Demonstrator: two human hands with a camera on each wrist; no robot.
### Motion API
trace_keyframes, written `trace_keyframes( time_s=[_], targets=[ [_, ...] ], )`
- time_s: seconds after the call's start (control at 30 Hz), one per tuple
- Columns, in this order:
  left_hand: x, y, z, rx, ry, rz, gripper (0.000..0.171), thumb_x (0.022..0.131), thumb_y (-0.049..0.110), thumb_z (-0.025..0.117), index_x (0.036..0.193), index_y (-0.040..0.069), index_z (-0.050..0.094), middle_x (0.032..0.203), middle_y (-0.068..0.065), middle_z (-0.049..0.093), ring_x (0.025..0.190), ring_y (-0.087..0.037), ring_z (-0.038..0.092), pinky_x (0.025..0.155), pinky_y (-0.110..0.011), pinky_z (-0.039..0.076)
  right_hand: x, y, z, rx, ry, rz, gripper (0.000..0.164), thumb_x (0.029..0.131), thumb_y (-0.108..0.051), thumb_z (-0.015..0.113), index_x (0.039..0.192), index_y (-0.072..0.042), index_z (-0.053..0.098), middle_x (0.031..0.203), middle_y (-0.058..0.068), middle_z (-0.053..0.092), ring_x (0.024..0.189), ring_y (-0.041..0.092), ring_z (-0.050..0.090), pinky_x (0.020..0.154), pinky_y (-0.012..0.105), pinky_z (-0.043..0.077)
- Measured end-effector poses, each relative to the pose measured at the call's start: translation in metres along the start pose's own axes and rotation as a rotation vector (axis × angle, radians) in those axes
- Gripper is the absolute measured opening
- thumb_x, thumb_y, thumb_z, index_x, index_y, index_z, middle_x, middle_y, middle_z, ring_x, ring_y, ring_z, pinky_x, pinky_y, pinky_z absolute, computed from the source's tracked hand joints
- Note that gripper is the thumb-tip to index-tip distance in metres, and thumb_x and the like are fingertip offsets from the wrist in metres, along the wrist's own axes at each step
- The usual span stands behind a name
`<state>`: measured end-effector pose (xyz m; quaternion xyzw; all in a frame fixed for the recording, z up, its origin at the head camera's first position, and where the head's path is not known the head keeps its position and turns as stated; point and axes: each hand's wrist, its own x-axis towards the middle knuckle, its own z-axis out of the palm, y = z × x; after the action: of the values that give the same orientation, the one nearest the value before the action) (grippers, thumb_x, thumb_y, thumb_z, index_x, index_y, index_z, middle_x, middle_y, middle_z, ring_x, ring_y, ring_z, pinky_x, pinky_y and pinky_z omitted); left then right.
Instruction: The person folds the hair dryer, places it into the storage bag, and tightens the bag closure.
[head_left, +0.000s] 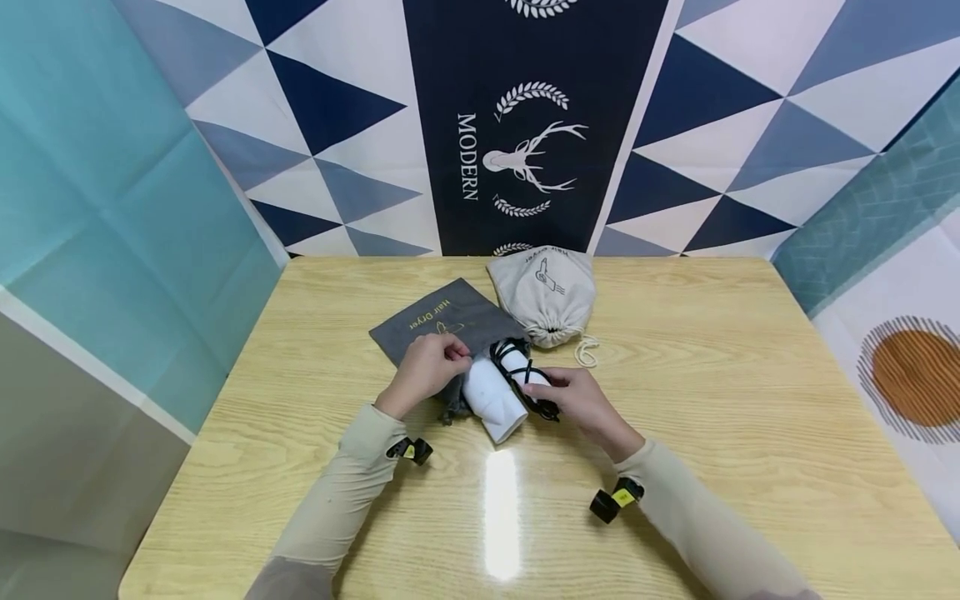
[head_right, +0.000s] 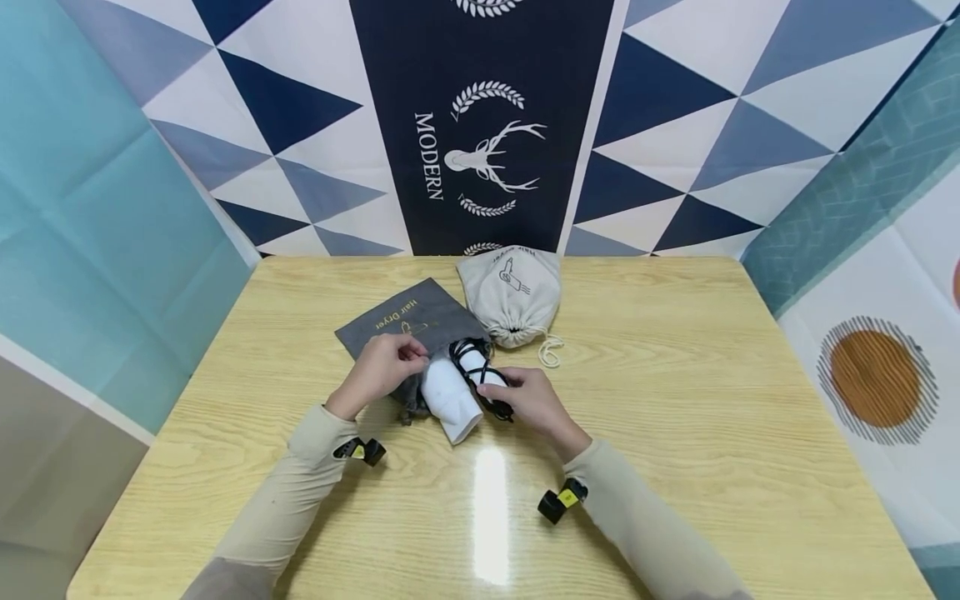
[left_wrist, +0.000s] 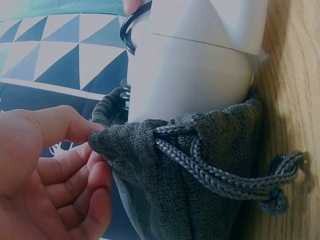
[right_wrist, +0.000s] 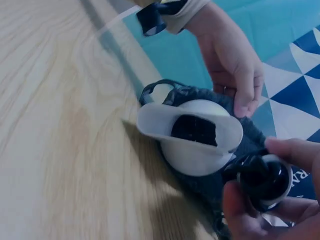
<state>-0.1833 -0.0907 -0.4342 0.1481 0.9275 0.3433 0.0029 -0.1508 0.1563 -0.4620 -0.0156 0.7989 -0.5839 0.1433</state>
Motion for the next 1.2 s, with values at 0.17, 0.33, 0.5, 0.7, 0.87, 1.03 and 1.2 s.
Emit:
trace_keyframes(
  time_s=[0.17,0.33,0.5,0.7,0.87,1.03,1.2],
  targets=[
    [0.0,0.0,-0.003,-0.061,-0.009,-0.024,0.011,0.088,0.017,0.067,0.092,0.009,0.074,0.082,-0.002,0.071,0.071,-0.012,0.062,0.069,-0.027,0.05,-0.004,-0.001,-0.001,-0.075,-0.032,0.006,0.035,0.09,-0.023,0.07,0.107,0.007,0.067,0.072,-0.005,0.061,0.063,0.005,0.049,0.058,0.021,0.043],
    [0.0,0.0,-0.004,-0.087,-0.043,-0.034,0.012,0.089,0.017,0.066,0.093,0.009,0.074,0.085,-0.003,0.071,0.074,-0.013,0.062,0.071,-0.028,0.05,-0.002,-0.001,0.003,-0.076,0.004,0.039,0.034,0.093,-0.028,0.065,0.1,0.006,0.068,0.062,-0.01,0.049,0.059,0.006,0.044,0.056,0.021,0.038],
    [0.003,0.004,-0.003,-0.097,-0.064,-0.046,0.012,0.09,0.019,0.066,0.092,0.01,0.074,0.085,-0.002,0.07,0.075,-0.012,0.062,0.071,-0.027,0.05,0.001,-0.003,0.009,0.077,0.054,0.052,0.035,0.095,-0.025,0.062,0.103,0.009,0.066,0.072,-0.006,0.063,0.066,0.005,0.057,0.062,0.021,0.048],
    [0.007,0.014,-0.003,-0.103,-0.099,-0.028,0.012,0.09,0.02,0.067,0.092,0.011,0.074,0.087,-0.002,0.071,0.078,-0.012,0.062,0.073,-0.025,0.05,0.007,-0.01,0.016,0.218,0.094,0.045,0.037,0.096,-0.018,0.061,0.113,0.014,0.062,0.072,-0.005,0.066,0.065,0.004,0.06,0.061,0.019,0.05],
    [0.008,0.017,-0.001,-0.083,-0.118,-0.009,0.011,0.09,0.018,0.067,0.09,0.009,0.074,0.085,-0.003,0.071,0.077,-0.012,0.062,0.071,-0.025,0.049,0.014,-0.011,0.024,0.219,0.095,0.03,0.037,0.095,-0.017,0.062,0.112,0.016,0.062,0.071,-0.007,0.064,0.063,0.002,0.057,0.06,0.018,0.048],
    [0.008,0.018,0.003,0.017,-0.043,0.015,0.007,0.089,0.017,0.068,0.091,0.011,0.071,0.082,-0.001,0.069,0.074,-0.012,0.06,0.075,-0.03,0.049,0.015,-0.011,0.028,0.198,0.107,0.016,0.035,0.094,-0.015,0.064,0.111,0.015,0.063,0.075,-0.003,0.066,0.066,0.003,0.057,0.061,0.018,0.049],
    [0.014,0.021,0.005,0.161,0.049,0.065,0.013,0.088,0.022,0.072,0.096,0.011,0.072,0.086,-0.002,0.067,0.078,-0.017,0.061,0.078,-0.036,0.049,0.015,-0.014,0.03,0.175,0.105,0.006,0.036,0.094,-0.017,0.064,0.113,0.014,0.063,0.085,0.006,0.07,0.07,0.003,0.059,0.064,0.018,0.051]
  ],
)
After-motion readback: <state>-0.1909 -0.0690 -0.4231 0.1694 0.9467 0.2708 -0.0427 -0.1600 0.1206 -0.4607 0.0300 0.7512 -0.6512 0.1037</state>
